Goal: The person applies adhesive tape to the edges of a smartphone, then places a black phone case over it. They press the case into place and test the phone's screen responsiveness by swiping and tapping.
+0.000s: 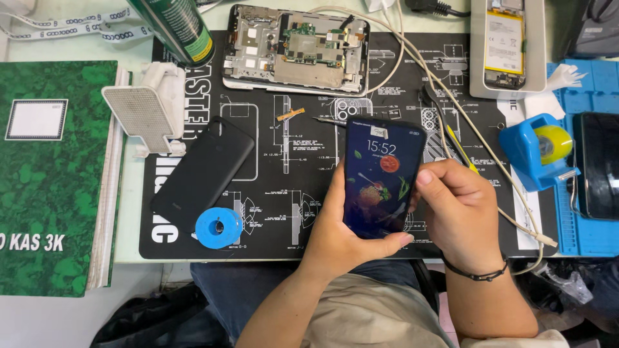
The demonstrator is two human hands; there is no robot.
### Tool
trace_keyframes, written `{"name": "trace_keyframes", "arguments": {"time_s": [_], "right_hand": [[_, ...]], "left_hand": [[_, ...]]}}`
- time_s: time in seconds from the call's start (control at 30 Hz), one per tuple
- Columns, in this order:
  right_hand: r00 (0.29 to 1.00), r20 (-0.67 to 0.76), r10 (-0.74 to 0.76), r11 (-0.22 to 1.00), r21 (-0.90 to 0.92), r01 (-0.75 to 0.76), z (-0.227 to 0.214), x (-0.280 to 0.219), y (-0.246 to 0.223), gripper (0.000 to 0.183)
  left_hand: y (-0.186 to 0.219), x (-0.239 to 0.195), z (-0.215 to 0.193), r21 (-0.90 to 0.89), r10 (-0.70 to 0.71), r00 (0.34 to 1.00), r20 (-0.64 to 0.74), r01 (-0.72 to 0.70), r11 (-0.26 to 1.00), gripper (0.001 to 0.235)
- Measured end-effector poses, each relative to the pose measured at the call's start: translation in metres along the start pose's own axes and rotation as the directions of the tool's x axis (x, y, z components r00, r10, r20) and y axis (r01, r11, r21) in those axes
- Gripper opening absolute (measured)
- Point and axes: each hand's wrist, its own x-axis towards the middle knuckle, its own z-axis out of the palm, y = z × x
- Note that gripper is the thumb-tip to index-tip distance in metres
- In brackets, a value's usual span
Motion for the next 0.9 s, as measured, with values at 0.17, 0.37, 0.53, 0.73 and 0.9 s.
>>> {"name": "trace_keyframes", "arguments": {"time_s": [0.17, 0.37, 0.53, 0.73, 0.9], "right_hand": [[1.0, -0.01, 0.026, 1.0, 0.002, -0.026, -0.0042, -0.0023, 0.0005, 0.013], [0.999, -0.013, 0.032, 0.999, -0.001, -0.032, -0.004, -0.0019, -0.0004, 0.013], [0.999, -0.011, 0.04, 0.999, -0.002, -0.04, -0.0053, -0.0029, -0.0013, 0.013], [0.998, -0.041, 0.057, 0.998, 0.029, -0.056, -0.004, -0.0015, -0.0023, 0.015], [0.996, -0.068, 0.065, 0.997, -0.031, -0.067, 0.0011, -0.0006, -0.0036, 0.021]], "left_hand": [[-0.0005, -0.0009, -0.0001, 0.002, 0.01, 1.0, 0.003, -0.01, 1.0, 0.118], [-0.0008, -0.0011, -0.0008, 0.057, 0.031, 1.0, 0.0, -0.031, 0.998, 0.121], [-0.0017, -0.001, -0.001, 0.072, 0.048, 0.999, 0.011, -0.049, 0.996, 0.121], [-0.0009, -0.0018, -0.0007, 0.076, 0.06, 0.998, 0.019, -0.061, 0.995, 0.119], [0.0006, 0.0007, 0.0009, 0.087, 0.04, 0.999, 0.02, -0.042, 0.995, 0.114]]}}
